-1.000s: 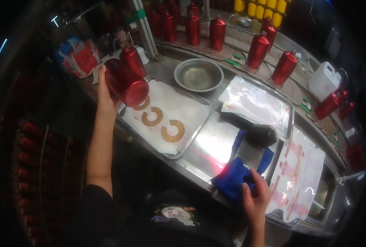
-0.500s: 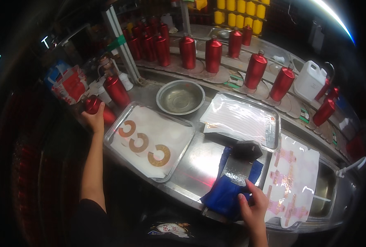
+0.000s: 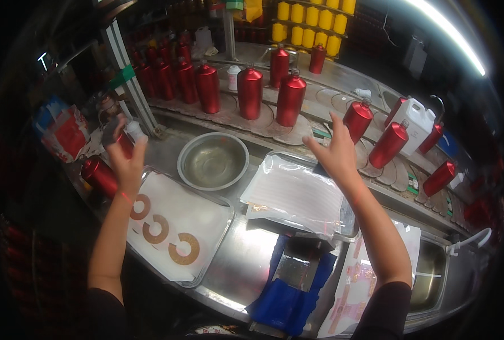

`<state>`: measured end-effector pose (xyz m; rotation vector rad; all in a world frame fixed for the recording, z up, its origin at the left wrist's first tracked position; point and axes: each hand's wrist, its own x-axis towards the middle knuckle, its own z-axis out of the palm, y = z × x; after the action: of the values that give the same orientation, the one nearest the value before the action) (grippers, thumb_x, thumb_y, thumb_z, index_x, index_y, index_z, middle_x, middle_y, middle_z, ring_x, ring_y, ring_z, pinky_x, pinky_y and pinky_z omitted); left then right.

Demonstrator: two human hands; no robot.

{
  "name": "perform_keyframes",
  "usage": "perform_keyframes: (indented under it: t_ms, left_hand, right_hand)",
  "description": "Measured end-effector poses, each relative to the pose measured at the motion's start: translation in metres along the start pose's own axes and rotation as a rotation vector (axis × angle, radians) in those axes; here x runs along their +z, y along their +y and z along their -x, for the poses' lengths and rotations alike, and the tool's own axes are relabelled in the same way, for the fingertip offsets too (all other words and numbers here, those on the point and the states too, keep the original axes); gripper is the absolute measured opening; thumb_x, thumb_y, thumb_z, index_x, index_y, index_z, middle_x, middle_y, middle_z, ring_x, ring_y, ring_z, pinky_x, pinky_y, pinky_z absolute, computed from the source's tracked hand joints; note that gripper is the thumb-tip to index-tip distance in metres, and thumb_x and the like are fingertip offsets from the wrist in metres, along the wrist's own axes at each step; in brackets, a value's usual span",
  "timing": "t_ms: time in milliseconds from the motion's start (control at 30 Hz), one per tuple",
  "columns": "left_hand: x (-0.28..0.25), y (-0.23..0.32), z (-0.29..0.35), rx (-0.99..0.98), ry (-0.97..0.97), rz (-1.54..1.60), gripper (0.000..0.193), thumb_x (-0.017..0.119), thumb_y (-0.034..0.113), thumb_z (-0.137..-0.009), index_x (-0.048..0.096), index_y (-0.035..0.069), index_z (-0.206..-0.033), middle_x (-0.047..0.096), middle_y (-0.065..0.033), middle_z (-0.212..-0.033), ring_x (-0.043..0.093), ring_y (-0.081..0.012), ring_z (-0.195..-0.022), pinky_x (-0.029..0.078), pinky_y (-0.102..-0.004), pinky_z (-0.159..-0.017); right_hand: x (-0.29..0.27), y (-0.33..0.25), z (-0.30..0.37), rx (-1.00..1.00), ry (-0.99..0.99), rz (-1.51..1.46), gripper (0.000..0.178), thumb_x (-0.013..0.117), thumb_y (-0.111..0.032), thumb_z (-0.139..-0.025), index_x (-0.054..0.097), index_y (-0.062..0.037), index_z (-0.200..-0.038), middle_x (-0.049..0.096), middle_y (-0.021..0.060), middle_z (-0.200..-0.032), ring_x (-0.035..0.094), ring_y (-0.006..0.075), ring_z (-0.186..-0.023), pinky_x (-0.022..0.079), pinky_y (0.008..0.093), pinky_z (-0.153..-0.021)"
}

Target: The person applies a gold crescent-shaped sticker to the neck of a red cylindrical container, then smooths a rectangular label around the body of the container. The person handles the container and labels by hand, rotating the container to align and press the labels into place.

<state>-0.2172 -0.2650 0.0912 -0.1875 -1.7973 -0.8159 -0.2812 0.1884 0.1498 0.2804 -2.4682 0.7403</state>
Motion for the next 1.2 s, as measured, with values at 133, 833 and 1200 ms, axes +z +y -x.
perform_keyframes:
  t_ms: [133, 833, 1200]
  left_hand:
    - [0.143, -0.012, -0.057, -0.114, -0.111, 0.174, 0.062, 0.079, 0.027, -0.086, 0.05, -0.003, -0.132, 0.055, -0.0241, -0.131, 0.057, -0.034, -0.122, 0.044, -0.0425, -0.105]
    - [0.27, -0.015, -0.084, -0.581, 0.164, 0.664, 0.033, 0.077, 0.032, -0.087, 0.064, 0.002, -0.084, 0.069, -0.0074, -0.081, 0.061, -0.0171, -0.074, 0.05, -0.0345, -0.072]
    - [0.032, -0.003, -0.088, -0.506, 0.268, 0.781, 0.017, 0.074, 0.019, -0.092, 0.071, 0.005, -0.1, 0.072, -0.0009, -0.099, 0.065, -0.0097, -0.094, 0.049, -0.0255, -0.087]
  right_hand:
    - [0.055, 0.017, -0.096, 0.132, 0.031, 0.201, 0.103, 0.072, -0.065, -0.077, 0.035, -0.0039, -0.151, 0.055, 0.0282, -0.132, 0.06, 0.0439, -0.117, 0.049, 0.0473, -0.097]
    - [0.046, 0.119, -0.136, 0.331, -0.031, 0.259, 0.083, 0.075, -0.058, -0.072, 0.052, 0.0034, -0.122, 0.068, 0.0266, -0.112, 0.067, 0.0402, -0.107, 0.05, 0.0437, -0.092]
    - [-0.029, 0.099, -0.076, 0.3, -0.076, -0.597, 0.059, 0.078, -0.045, -0.079, 0.062, -0.0013, -0.115, 0.067, 0.0097, -0.102, 0.066, 0.0185, -0.092, 0.05, 0.0305, -0.085]
